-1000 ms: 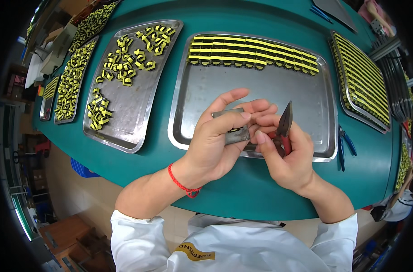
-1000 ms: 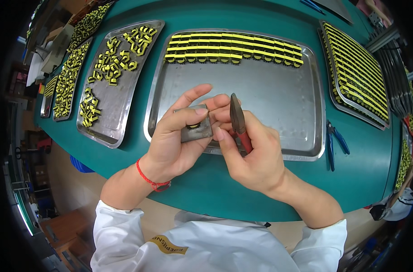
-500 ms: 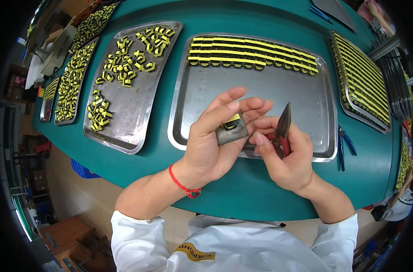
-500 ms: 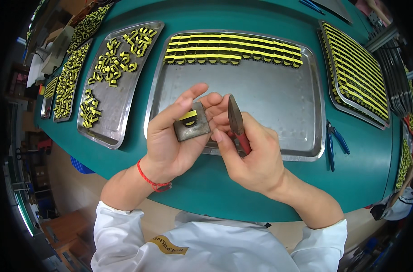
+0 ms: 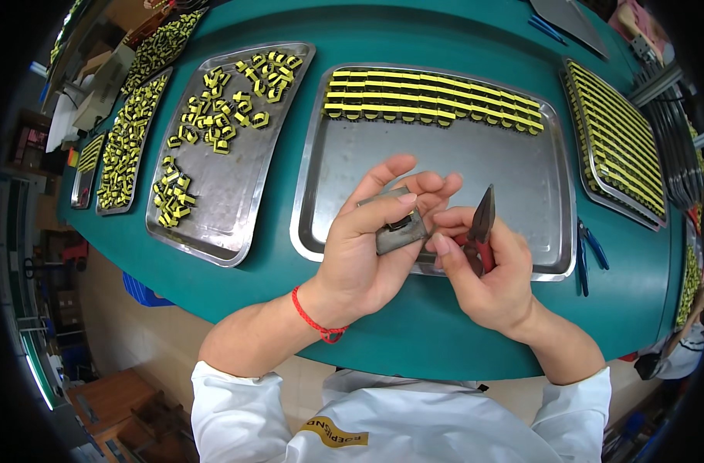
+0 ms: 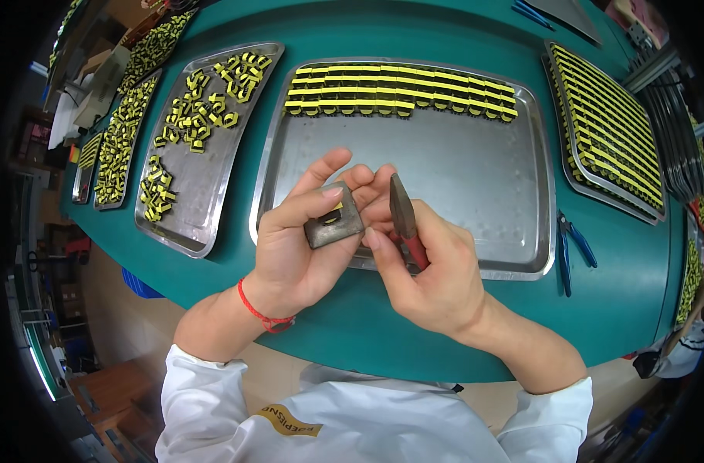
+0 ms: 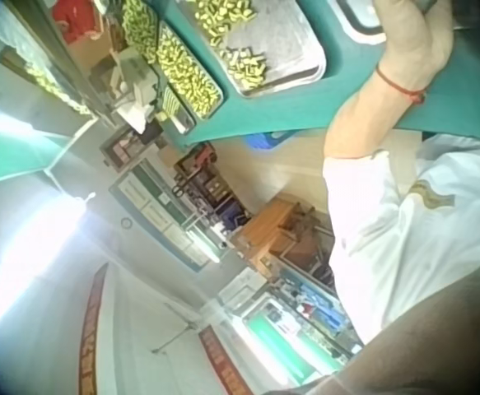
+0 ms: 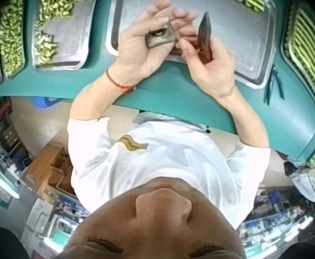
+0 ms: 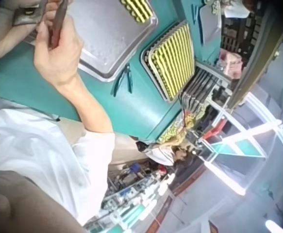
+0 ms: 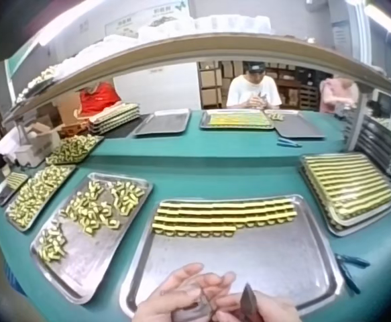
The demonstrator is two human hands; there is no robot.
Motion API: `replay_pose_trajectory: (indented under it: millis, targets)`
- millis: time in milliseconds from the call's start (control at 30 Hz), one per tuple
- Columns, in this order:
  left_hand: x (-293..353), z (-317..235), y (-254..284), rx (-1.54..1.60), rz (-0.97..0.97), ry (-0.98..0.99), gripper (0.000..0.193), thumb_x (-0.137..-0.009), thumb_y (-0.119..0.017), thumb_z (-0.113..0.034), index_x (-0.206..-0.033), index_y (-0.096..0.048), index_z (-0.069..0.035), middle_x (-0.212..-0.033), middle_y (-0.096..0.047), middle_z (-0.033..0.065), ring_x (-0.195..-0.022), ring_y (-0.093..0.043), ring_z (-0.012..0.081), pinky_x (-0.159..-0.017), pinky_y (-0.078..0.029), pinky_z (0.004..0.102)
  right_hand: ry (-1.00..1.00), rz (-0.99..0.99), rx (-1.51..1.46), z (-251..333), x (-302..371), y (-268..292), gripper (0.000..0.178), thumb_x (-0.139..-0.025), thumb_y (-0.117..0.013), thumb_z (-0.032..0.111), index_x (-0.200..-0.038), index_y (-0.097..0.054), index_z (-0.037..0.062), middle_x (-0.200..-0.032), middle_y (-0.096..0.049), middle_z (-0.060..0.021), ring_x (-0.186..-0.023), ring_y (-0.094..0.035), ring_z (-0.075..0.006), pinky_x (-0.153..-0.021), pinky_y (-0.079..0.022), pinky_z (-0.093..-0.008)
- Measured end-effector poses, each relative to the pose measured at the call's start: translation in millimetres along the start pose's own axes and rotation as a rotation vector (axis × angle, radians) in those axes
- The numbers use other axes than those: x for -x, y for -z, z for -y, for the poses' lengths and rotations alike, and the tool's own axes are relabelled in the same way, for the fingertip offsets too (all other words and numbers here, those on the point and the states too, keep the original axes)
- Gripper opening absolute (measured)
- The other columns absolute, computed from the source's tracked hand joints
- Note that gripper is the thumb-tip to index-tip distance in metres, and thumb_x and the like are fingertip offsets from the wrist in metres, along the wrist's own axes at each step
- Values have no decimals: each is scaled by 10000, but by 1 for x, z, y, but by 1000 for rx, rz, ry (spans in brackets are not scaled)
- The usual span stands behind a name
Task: The person processes small yellow and black electronic components using pliers at a factory workbench.
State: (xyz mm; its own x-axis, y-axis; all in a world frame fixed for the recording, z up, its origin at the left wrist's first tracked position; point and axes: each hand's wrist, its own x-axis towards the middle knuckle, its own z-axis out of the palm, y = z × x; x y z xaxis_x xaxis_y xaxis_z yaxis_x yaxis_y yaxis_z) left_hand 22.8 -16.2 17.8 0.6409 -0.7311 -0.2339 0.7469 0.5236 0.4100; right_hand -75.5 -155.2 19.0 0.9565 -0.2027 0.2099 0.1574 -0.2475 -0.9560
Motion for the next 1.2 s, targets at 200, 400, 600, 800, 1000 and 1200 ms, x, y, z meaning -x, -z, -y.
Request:
replay_pose_trajectory:
  millis: [200, 400, 600, 800, 1000, 1200]
  targets:
    - [2, 1, -7, -45, -23, 19, 428, -905, -562, -44, -1310, -426, -68, -1195, -585, 125, -1368, -423, 340, -1073, -411, 533, 221, -24, 201, 1, -11, 3, 263, -843, -657, -51, -1100, -614, -18, -926, -670, -133, -759, -665, -200, -640, -520, -290]
    - [3, 7, -1, -482, 89, -209, 467, -920, -548, 33, -1352, -381, -22, -1223, -571, 164, -1292, -511, 324, -1036, -475, 490, -77, 77, -33, 3, -1, 3, 352, -830, -688, -52, -1160, -572, -14, -919, -665, -93, -766, -638, -118, -643, -508, -259]
    - [4, 8, 9, -1129, 344, -659, 477, -938, -480, -5, -1393, -346, 39, -1261, -558, 210, -1300, -497, 378, -1115, -317, 536, -237, 137, -293, 5, 10, 4, 410, -856, -694, -56, -1224, -516, -44, -1134, -608, -98, -985, -629, -138, -817, -533, -268]
    - [4, -6, -1, -1646, 542, -704, 621, -916, -478, -129, -1486, -281, 23, -1406, -499, 215, -1409, -356, 424, -1153, 47, 611, -99, 22, -208, -11, 9, -2, 326, -865, -660, -34, -1180, -579, -9, -953, -673, -70, -791, -622, -84, -687, -512, -244]
    - [2, 3, -6, -1402, 425, -703, 687, -851, -598, -32, -1480, -321, -17, -1407, -487, 195, -1382, -408, 381, -1150, -92, 650, -146, -12, -229, -14, 3, -2, 301, -870, -628, -35, -1166, -592, 4, -965, -685, -80, -832, -639, -116, -737, -524, -272]
    - [11, 1, 4, -1502, 431, -635, 555, -941, -569, -125, -1431, -371, 44, -1421, -467, 239, -1339, -464, 365, -1181, -176, 508, -87, -12, -148, -13, 8, -7, 247, -863, -675, -6, -1101, -611, 10, -930, -647, -32, -845, -591, -85, -737, -486, -236]
